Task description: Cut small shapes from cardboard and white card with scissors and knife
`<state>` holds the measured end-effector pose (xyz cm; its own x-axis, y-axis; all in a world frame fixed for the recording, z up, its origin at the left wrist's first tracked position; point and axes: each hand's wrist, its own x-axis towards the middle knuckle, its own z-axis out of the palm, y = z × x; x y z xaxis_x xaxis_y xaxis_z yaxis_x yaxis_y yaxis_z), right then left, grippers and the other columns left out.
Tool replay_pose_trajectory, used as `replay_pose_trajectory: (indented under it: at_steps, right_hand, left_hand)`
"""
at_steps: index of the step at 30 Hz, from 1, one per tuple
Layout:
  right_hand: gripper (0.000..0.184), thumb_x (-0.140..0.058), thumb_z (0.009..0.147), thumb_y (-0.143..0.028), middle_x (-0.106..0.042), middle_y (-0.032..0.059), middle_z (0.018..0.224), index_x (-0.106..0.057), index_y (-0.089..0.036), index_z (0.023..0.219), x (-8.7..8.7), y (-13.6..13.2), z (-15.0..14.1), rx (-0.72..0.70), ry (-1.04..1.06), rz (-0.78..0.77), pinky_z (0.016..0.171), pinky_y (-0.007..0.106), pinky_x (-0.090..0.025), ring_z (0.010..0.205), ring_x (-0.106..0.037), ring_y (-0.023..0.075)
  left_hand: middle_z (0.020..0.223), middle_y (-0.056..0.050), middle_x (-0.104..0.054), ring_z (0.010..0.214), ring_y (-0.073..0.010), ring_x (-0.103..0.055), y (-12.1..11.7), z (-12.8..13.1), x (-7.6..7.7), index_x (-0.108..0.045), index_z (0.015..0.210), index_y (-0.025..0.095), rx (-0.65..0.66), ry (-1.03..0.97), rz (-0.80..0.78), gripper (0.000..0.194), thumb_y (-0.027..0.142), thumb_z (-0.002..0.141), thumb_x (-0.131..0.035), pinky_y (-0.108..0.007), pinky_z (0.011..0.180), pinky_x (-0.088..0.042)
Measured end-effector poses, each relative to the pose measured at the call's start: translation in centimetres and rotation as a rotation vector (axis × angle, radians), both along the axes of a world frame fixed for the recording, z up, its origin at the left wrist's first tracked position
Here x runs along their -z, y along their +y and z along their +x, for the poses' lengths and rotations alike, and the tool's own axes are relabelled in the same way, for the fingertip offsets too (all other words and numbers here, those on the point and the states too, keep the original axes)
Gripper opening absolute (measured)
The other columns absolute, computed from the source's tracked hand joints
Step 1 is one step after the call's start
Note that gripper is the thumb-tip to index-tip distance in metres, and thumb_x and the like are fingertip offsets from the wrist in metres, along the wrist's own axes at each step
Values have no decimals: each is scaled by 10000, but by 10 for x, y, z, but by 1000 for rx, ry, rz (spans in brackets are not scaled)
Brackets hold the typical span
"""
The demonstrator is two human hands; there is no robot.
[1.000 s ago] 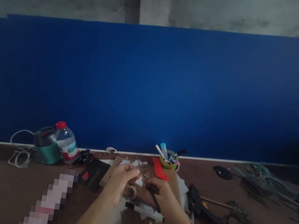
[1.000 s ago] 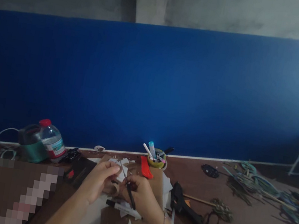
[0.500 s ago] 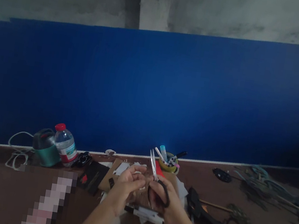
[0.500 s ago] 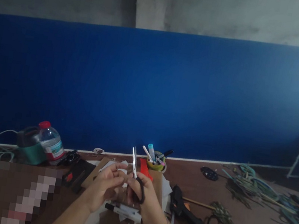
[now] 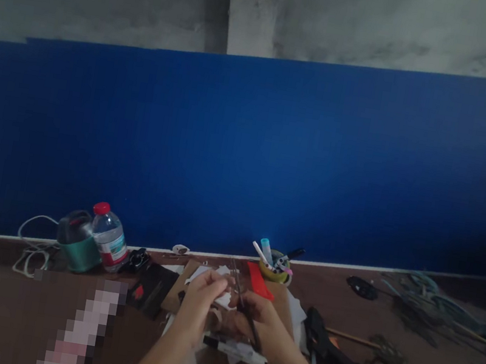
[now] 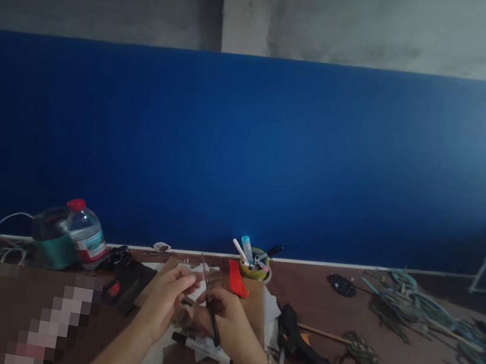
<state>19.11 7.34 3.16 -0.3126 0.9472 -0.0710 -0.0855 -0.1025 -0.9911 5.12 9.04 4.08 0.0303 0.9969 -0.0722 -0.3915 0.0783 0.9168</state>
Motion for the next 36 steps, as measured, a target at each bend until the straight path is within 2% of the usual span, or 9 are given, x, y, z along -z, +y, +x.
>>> replay_pose_trajectory:
  at_steps: [3, 6, 9, 13, 19, 27, 33, 36]
  right_hand:
    - [278, -703, 649, -381, -531, -45, 551, -567, -158, 744, 2, 0, 0, -44, -62, 51, 457, 193, -378, 467, -469, 72]
    - [275, -693, 663, -389, -522, -41, 548, -574, -151, 735, -1, -1, 1, -69, -125, 66, 459, 197, -386, 469, -469, 77]
    - [279, -691, 667, -388, -552, -20, 596, -584, -142, 743, -4, -2, 1, -78, -173, 86, 471, 206, -404, 489, -484, 84]
    - [288, -665, 702, -414, -530, -31, 565, -596, -140, 761, -4, -3, 3, -78, -223, 118, 443, 198, -375, 467, -472, 83]
    - [336, -685, 671, -464, -475, -60, 516, -557, -154, 696, -14, -6, -1, -65, -208, 50, 405, 179, -341, 417, -392, 55]
    - [357, -656, 688, -497, -430, -64, 495, -531, -163, 666, -13, -8, -7, -44, -173, 124, 385, 179, -319, 410, -360, 58]
    - [372, -651, 684, -510, -414, -67, 458, -509, -170, 631, -21, -10, -7, -39, -226, 105, 378, 184, -292, 395, -343, 58]
    - [366, -649, 681, -505, -411, -70, 467, -516, -166, 641, -19, -9, -6, -33, -234, 100, 368, 174, -283, 390, -329, 48]
  left_hand:
    - [653, -43, -658, 649, -142, -560, 3, -3, -1, -582, 538, 158, -37, 31, 32, 142, 236, 602, -682, -250, 644, -407]
    - [624, -39, -649, 621, -136, -544, 3, -4, -3, -588, 542, 160, -2, 32, 18, 116, 226, 598, -666, -251, 629, -399]
    - [680, -60, -682, 620, -130, -541, 3, -5, -4, -595, 549, 156, 34, 24, -13, 108, 224, 603, -658, -256, 643, -402]
    - [705, -66, -690, 644, -132, -548, 2, -6, -6, -596, 550, 152, 43, 12, -22, 113, 222, 597, -672, -259, 670, -402]
    - [658, -47, -658, 624, -128, -525, 0, -7, -7, -590, 538, 148, 41, -15, -5, 134, 217, 603, -685, -256, 652, -399]
    - [629, -21, -628, 600, -105, -517, 1, -7, -2, -637, 602, 130, 42, -56, -8, 89, 207, 631, -671, -230, 621, -393]
    - [637, -27, -644, 606, -111, -528, 3, -7, 0, -617, 576, 138, 37, -86, -9, 125, 221, 617, -701, -235, 631, -406]
    - [641, -33, -654, 595, -109, -521, 3, -8, -3, -595, 554, 145, 44, -74, -22, 150, 226, 601, -712, -231, 620, -400]
